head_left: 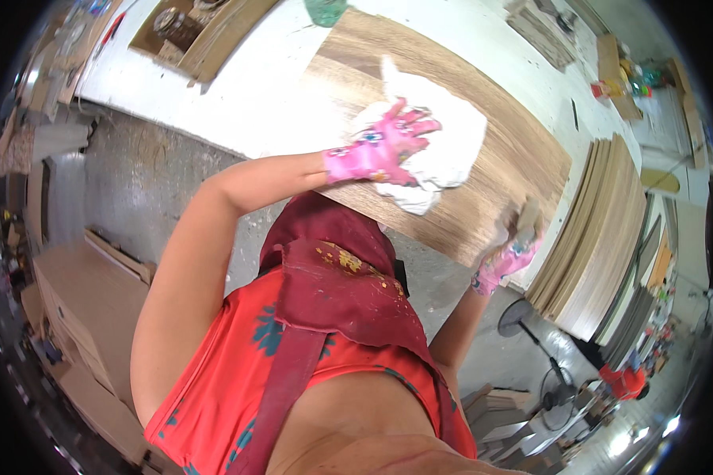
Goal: The person sands a wooden board with a sanding block and wipes the surface with a white cloth.
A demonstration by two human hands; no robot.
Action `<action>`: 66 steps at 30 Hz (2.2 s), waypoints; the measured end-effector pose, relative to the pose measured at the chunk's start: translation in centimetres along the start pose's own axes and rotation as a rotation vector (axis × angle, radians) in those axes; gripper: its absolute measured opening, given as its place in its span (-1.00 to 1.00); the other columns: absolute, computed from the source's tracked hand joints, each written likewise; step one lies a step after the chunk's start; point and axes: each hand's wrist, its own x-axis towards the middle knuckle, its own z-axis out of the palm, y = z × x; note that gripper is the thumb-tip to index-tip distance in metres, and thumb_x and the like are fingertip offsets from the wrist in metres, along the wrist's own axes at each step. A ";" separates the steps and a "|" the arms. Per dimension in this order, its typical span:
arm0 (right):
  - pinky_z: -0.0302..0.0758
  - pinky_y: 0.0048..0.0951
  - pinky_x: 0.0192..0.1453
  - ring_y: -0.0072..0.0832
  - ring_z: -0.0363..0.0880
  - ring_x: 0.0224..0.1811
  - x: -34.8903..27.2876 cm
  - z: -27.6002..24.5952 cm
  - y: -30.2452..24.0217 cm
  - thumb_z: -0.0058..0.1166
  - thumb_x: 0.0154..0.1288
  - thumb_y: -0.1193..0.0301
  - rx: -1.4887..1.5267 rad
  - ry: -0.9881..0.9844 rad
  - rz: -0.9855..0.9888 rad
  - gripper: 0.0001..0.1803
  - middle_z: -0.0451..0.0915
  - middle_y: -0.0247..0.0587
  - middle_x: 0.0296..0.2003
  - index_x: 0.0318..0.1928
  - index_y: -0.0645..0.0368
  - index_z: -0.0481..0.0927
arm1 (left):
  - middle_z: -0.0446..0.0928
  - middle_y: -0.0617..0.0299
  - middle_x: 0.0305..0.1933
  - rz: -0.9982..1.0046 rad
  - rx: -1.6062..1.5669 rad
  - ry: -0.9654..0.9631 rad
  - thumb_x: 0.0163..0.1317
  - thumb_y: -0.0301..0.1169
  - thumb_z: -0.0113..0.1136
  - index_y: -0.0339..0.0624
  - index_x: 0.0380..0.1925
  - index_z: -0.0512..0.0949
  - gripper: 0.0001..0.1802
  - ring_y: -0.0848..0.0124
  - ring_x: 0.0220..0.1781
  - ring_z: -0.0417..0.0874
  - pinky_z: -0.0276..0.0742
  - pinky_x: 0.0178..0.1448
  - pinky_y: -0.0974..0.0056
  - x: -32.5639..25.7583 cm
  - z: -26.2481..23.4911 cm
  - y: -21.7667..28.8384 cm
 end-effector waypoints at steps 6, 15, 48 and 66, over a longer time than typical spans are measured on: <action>0.45 -0.21 0.16 -0.20 0.46 0.10 -0.5 15.0 -5.2 0.13 0.12 0.29 -0.420 -1.036 -0.512 -0.45 0.50 -0.13 0.02 0.17 -0.02 0.40 | 0.41 0.11 0.14 -0.181 -0.757 0.056 0.04 -0.32 0.22 -0.26 -0.11 0.44 -0.59 0.23 0.26 0.33 0.05 0.43 0.09 3.8 6.1 -0.3; 0.37 -0.21 0.15 -0.16 0.41 0.02 -11.8 29.0 -4.3 0.04 0.15 0.23 -0.298 -1.984 -0.920 -0.58 0.47 -0.05 -0.10 -0.03 0.20 0.51 | 0.37 0.08 0.20 -0.507 -0.876 -0.140 0.21 -0.29 0.03 -0.25 0.07 0.35 -0.56 0.23 0.26 0.33 0.13 0.38 0.15 -7.6 -6.2 1.9; 0.52 -0.26 -0.05 -0.21 0.47 -0.07 -1.1 35.7 0.3 -0.14 0.30 0.04 -0.786 -1.503 -0.936 -0.50 0.48 0.06 -0.14 0.04 0.16 0.48 | 0.40 0.06 0.11 -0.299 -1.051 -0.249 0.17 -0.37 -0.04 -0.17 0.06 0.39 -0.59 0.22 0.20 0.37 0.22 0.26 0.21 -4.0 -4.5 -0.3; 0.44 -0.31 0.04 -0.17 0.50 -0.13 15.2 22.6 3.5 0.08 0.17 0.23 -0.987 -1.105 -0.566 -0.54 0.49 0.00 -0.18 0.08 0.07 0.51 | 0.53 0.22 -0.29 0.083 -0.236 0.149 -0.32 -0.43 0.23 0.00 -0.19 0.54 -0.50 0.21 -0.20 0.58 0.50 -0.14 0.16 7.8 5.0 -0.6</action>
